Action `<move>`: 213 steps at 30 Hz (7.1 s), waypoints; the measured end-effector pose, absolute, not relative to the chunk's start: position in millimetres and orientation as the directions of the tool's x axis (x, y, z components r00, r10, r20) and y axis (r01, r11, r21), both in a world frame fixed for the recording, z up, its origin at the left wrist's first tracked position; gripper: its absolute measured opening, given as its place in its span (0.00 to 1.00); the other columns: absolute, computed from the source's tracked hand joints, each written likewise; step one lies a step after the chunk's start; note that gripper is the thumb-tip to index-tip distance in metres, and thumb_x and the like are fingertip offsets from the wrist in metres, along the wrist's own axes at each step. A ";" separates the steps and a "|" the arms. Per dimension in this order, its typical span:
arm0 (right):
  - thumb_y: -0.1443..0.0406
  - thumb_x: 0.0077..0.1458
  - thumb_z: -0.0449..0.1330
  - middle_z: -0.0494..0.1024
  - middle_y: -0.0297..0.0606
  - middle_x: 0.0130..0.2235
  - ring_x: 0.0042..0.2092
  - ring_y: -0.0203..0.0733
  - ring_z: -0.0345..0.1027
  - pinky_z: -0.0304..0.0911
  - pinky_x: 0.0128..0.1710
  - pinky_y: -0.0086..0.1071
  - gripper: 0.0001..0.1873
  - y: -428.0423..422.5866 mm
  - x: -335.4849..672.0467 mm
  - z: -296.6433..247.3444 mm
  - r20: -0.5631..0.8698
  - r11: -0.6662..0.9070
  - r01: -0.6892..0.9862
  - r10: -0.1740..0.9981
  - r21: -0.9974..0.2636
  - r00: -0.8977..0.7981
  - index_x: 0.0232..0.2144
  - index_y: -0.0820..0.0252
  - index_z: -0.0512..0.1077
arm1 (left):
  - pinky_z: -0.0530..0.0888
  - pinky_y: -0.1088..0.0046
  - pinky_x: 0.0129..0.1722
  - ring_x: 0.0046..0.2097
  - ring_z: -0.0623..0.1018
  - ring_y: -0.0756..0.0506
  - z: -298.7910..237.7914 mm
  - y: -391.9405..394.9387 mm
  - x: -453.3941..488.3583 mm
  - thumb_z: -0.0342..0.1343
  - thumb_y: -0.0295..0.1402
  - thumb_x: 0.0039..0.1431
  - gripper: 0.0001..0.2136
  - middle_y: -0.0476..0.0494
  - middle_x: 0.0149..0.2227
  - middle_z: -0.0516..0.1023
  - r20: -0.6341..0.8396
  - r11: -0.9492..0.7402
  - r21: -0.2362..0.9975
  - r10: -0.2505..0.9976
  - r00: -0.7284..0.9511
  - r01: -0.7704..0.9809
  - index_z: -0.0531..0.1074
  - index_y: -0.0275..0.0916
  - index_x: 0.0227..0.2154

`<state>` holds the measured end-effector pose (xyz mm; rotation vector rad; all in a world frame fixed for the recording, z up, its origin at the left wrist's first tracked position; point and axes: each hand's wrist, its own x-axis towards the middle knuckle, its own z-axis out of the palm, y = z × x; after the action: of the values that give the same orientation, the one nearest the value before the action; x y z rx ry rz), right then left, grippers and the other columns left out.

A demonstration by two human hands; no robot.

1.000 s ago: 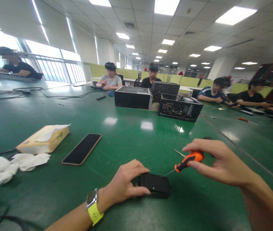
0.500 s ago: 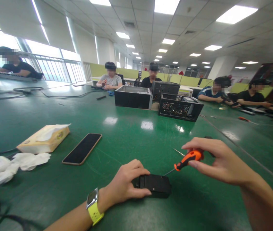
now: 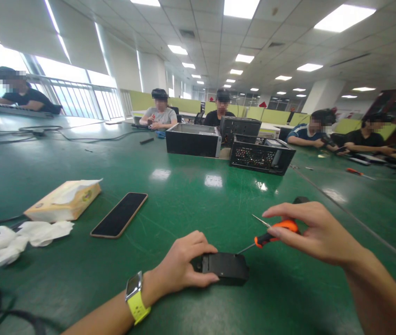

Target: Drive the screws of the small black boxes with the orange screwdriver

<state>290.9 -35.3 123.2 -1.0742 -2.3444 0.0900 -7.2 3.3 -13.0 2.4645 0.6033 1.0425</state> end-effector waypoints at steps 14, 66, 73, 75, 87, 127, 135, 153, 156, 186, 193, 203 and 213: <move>0.53 0.58 0.61 0.67 0.30 0.20 0.22 0.33 0.58 0.51 0.22 0.29 0.20 -36.3 284.8 123.0 0.441 0.626 0.752 0.746 -0.208 -0.499 0.21 0.59 0.69 | 0.69 0.72 0.31 0.34 0.73 0.44 -15.2 5.1 -8.2 0.63 0.50 0.54 0.22 0.42 0.32 0.74 0.574 -0.833 0.503 0.522 0.631 0.232 0.78 0.36 0.41; 0.63 0.59 0.60 0.78 0.34 0.31 0.30 0.36 0.70 0.62 0.32 0.29 0.06 -41.2 274.6 118.1 0.420 0.749 0.553 0.663 -0.365 -0.620 0.37 0.58 0.74 | 0.68 0.73 0.31 0.34 0.72 0.45 -15.5 6.0 -11.0 0.62 0.54 0.53 0.25 0.42 0.33 0.74 0.570 -0.849 0.478 0.495 0.656 0.225 0.77 0.36 0.43; 0.63 0.58 0.60 0.78 0.34 0.31 0.31 0.36 0.71 0.64 0.32 0.30 0.06 -42.0 273.4 117.9 0.422 0.755 0.564 0.655 -0.334 -0.627 0.38 0.57 0.73 | 0.68 0.73 0.31 0.34 0.72 0.45 -16.4 6.0 -11.1 0.63 0.54 0.52 0.25 0.42 0.33 0.74 0.567 -0.850 0.471 0.497 0.657 0.237 0.77 0.37 0.42; 0.65 0.58 0.61 0.79 0.36 0.35 0.34 0.38 0.73 0.66 0.34 0.31 0.09 -44.2 273.3 119.0 0.440 0.777 0.535 0.630 -0.332 -0.641 0.42 0.57 0.73 | 0.68 0.73 0.31 0.34 0.72 0.45 -16.7 6.2 -11.0 0.63 0.53 0.52 0.25 0.42 0.33 0.74 0.567 -0.850 0.471 0.496 0.657 0.235 0.77 0.37 0.42; 0.53 0.49 0.68 0.67 0.29 0.20 0.22 0.34 0.60 0.55 0.21 0.29 0.20 -45.4 257.9 106.2 0.629 0.805 0.508 0.571 -0.305 -0.528 0.22 0.56 0.64 | 0.68 0.73 0.31 0.34 0.72 0.45 -16.5 6.8 -11.1 0.64 0.53 0.52 0.25 0.42 0.33 0.74 0.577 -0.854 0.467 0.490 0.654 0.227 0.77 0.36 0.42; 0.59 0.59 0.61 0.75 0.35 0.30 0.30 0.36 0.67 0.60 0.30 0.30 0.09 -33.3 298.0 124.3 0.384 0.641 0.669 0.765 -0.375 -0.517 0.33 0.58 0.74 | 0.67 0.72 0.30 0.33 0.73 0.45 -19.4 9.1 -10.1 0.57 0.57 0.56 0.27 0.41 0.31 0.75 0.609 -0.873 0.436 0.464 0.643 0.217 0.77 0.36 0.41; 0.58 0.60 0.60 0.75 0.34 0.30 0.30 0.35 0.67 0.60 0.30 0.29 0.10 -32.0 296.0 123.3 0.365 0.637 0.674 0.769 -0.374 -0.525 0.33 0.58 0.74 | 0.67 0.71 0.30 0.32 0.73 0.45 -19.3 9.1 -9.9 0.57 0.57 0.56 0.27 0.41 0.31 0.75 0.601 -0.874 0.427 0.466 0.650 0.232 0.77 0.36 0.41; 0.62 0.59 0.58 0.79 0.36 0.35 0.33 0.38 0.72 0.66 0.33 0.30 0.10 -35.3 285.5 125.3 0.417 0.645 0.691 0.754 -0.326 -0.507 0.43 0.56 0.73 | 0.67 0.72 0.30 0.33 0.72 0.45 -15.8 7.3 -9.9 0.56 0.58 0.57 0.27 0.42 0.31 0.74 0.596 -0.871 0.432 0.470 0.651 0.233 0.77 0.36 0.41; 0.61 0.59 0.59 0.79 0.36 0.34 0.33 0.39 0.73 0.67 0.33 0.31 0.09 -34.7 286.5 126.3 0.408 0.630 0.702 0.767 -0.332 -0.495 0.41 0.57 0.74 | 0.66 0.72 0.30 0.32 0.72 0.45 -17.2 8.2 -9.9 0.56 0.58 0.57 0.27 0.42 0.31 0.74 0.607 -0.878 0.419 0.460 0.648 0.231 0.77 0.36 0.42; 0.60 0.58 0.60 0.73 0.34 0.27 0.28 0.36 0.64 0.58 0.27 0.29 0.08 -36.5 290.4 124.1 0.389 0.665 0.691 0.738 -0.283 -0.551 0.30 0.58 0.72 | 0.68 0.73 0.30 0.33 0.73 0.45 -13.4 6.7 -10.9 0.59 0.54 0.56 0.24 0.42 0.32 0.75 0.565 -0.866 0.437 0.476 0.674 0.245 0.77 0.36 0.42; 0.57 0.58 0.61 0.68 0.31 0.23 0.24 0.33 0.59 0.53 0.24 0.29 0.15 -37.0 288.1 125.2 0.399 0.661 0.706 0.737 -0.254 -0.546 0.24 0.58 0.69 | 0.68 0.74 0.30 0.33 0.72 0.46 -13.2 6.8 -10.8 0.60 0.53 0.56 0.23 0.43 0.31 0.74 0.552 -0.863 0.434 0.482 0.680 0.259 0.77 0.36 0.42; 0.56 0.57 0.62 0.56 0.27 0.18 0.21 0.31 0.50 0.45 0.22 0.30 0.24 -34.4 288.2 119.2 0.484 0.658 0.731 0.707 -0.182 -0.516 0.16 0.58 0.58 | 0.68 0.73 0.30 0.33 0.73 0.45 -14.9 7.6 -11.7 0.60 0.53 0.56 0.24 0.43 0.32 0.74 0.557 -0.860 0.444 0.484 0.675 0.250 0.77 0.36 0.43; 0.58 0.57 0.60 0.62 0.28 0.21 0.23 0.32 0.54 0.49 0.24 0.29 0.18 -33.8 291.7 122.5 0.382 0.639 0.719 0.758 -0.272 -0.529 0.20 0.58 0.63 | 0.68 0.73 0.30 0.33 0.73 0.45 -14.5 7.9 -11.6 0.60 0.53 0.56 0.23 0.42 0.32 0.73 0.562 -0.866 0.442 0.471 0.680 0.235 0.76 0.36 0.43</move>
<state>291.7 -33.8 122.5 -1.1585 -2.3927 0.1105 -11.6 7.9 -14.5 2.5600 0.5574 0.9918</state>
